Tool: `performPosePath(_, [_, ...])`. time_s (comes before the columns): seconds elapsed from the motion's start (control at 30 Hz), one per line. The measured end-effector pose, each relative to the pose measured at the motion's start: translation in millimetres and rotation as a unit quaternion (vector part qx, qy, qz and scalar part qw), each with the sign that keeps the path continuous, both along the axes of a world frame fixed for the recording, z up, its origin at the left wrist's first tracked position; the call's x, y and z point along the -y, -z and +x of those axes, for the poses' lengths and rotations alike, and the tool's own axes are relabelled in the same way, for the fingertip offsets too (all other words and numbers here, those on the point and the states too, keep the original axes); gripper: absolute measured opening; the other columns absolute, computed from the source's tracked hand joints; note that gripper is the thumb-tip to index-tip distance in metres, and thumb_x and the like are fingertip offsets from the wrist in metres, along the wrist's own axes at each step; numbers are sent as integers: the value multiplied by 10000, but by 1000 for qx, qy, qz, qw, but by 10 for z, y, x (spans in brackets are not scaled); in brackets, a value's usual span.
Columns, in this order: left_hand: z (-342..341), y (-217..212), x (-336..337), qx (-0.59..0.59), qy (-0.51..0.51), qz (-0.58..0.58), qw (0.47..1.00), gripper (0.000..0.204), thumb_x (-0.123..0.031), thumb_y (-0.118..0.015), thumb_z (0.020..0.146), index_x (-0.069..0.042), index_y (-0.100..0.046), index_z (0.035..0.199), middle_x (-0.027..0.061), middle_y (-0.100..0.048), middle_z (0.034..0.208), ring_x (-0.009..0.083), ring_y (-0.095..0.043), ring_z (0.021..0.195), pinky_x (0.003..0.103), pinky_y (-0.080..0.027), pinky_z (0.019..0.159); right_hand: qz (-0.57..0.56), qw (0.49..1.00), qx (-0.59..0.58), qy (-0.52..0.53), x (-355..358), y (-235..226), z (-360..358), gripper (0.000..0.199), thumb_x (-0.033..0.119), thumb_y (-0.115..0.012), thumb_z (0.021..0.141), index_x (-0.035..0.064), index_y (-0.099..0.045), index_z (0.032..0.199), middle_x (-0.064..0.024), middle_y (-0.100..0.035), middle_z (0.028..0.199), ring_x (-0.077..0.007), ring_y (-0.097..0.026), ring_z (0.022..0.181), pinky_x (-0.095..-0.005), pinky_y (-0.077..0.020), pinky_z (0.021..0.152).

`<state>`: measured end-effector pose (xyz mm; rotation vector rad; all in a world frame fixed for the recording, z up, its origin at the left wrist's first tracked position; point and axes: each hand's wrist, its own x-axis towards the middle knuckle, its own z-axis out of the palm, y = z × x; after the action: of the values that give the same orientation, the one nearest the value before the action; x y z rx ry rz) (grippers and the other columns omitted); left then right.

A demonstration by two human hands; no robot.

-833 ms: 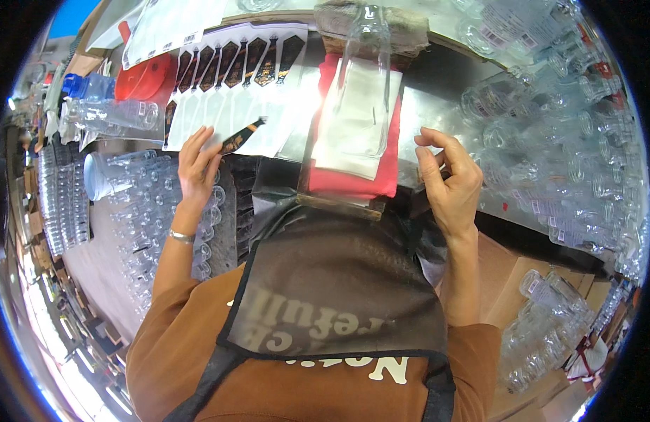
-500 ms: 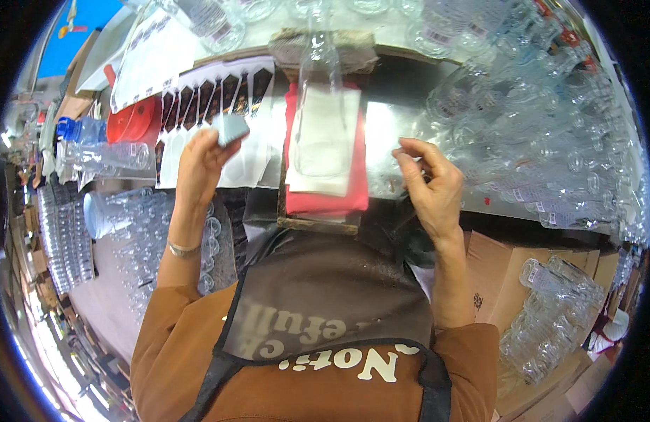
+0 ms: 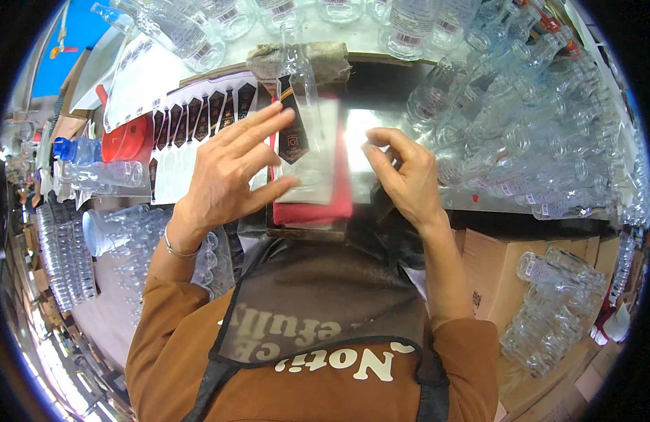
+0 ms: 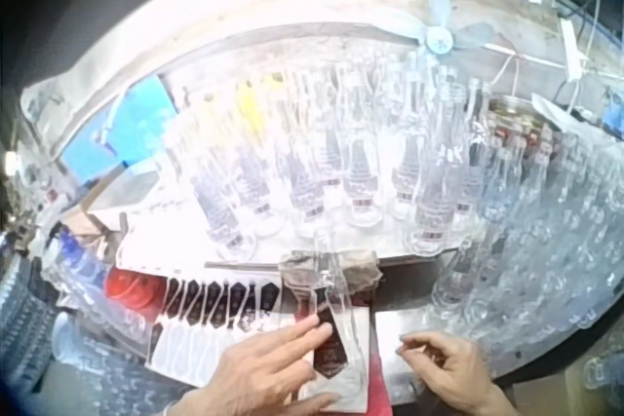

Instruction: The person repeatedly picks up clear plastic bottles, applies a black label to each bottle, and places the labeled bottles on a nearby surface. The process is performed one at a time in a repetitive sequence.

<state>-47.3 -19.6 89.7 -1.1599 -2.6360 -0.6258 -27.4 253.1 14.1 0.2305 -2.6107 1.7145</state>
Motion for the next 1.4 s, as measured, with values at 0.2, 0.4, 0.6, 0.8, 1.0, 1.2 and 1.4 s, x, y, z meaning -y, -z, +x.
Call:
performPosePath(0.2, [-14, 409, -7, 309, -136, 365, 868, 551, -182, -727, 882, -38, -536, 1379, 280, -430, 1504, 383, -484, 1365, 425, -460, 1047, -129, 990, 38, -40, 402, -162, -424, 412, 258, -561, 1032, -73, -585, 1275, -118, -708, 1122, -81, -569, 629, -235, -494, 650])
performPosePath(0.4, [45, 448, -284, 232, -149, 290, 917, 662, -137, -749, 853, -86, -492, 1461, 318, -349, 1524, 432, -463, 1363, 445, -467, 1044, -53, 995, 62, -52, 567, -327, -818, 524, 436, -588, 969, -58, -685, 1117, -162, -737, 963, -208, -693, 865, -333, -525, 785])
performPosePath(0.6, [11, 527, -214, 186, -119, 261, 940, 676, -120, -779, 807, -98, -530, 1435, 315, -341, 1527, 439, -493, 1325, 417, -468, 1046, -32, 996, 59, -56, 592, -303, -814, 433, 331, -669, 965, -70, -624, 1122, -74, -691, 886, -80, -592, 716, -248, -479, 647])
performPosePath(0.8, [2, 525, -158, 206, -110, 276, 932, 696, -130, -781, 813, -114, -511, 1455, 304, -335, 1537, 414, -534, 1284, 419, -510, 997, -43, 995, 78, -43, 603, -290, -805, 528, 393, -686, 886, -85, -658, 1107, -219, -737, 988, -233, -726, 885, -336, -549, 795])
performPosePath(1.0, [-165, 417, -238, 203, -156, 281, 925, 668, -143, -765, 840, -120, -508, 1457, 257, -376, 1520, 366, -557, 1263, 406, -594, 867, -88, 991, 80, -56, 561, -245, -860, 501, 398, -688, 903, -70, -671, 1082, -199, -745, 952, -216, -725, 863, -319, -547, 779])
performPosePath(1.2, [-187, 455, -259, 184, -162, 258, 935, 657, -140, -767, 838, -121, -520, 1447, 247, -399, 1502, 364, -565, 1251, 395, -597, 861, -62, 994, 73, -45, 588, -281, -883, 484, 400, -686, 908, -64, -686, 1049, -189, -749, 924, -218, -728, 852, -322, -549, 768])
performPosePath(1.4, [-218, 451, -281, 190, -161, 258, 933, 652, -128, -760, 844, -115, -516, 1449, 243, -394, 1506, 366, -569, 1248, 393, -603, 853, -52, 997, 53, -31, 600, -280, -897, 487, 412, -693, 898, -63, -698, 1006, -198, -744, 887, -243, -731, 815, -340, -551, 746])
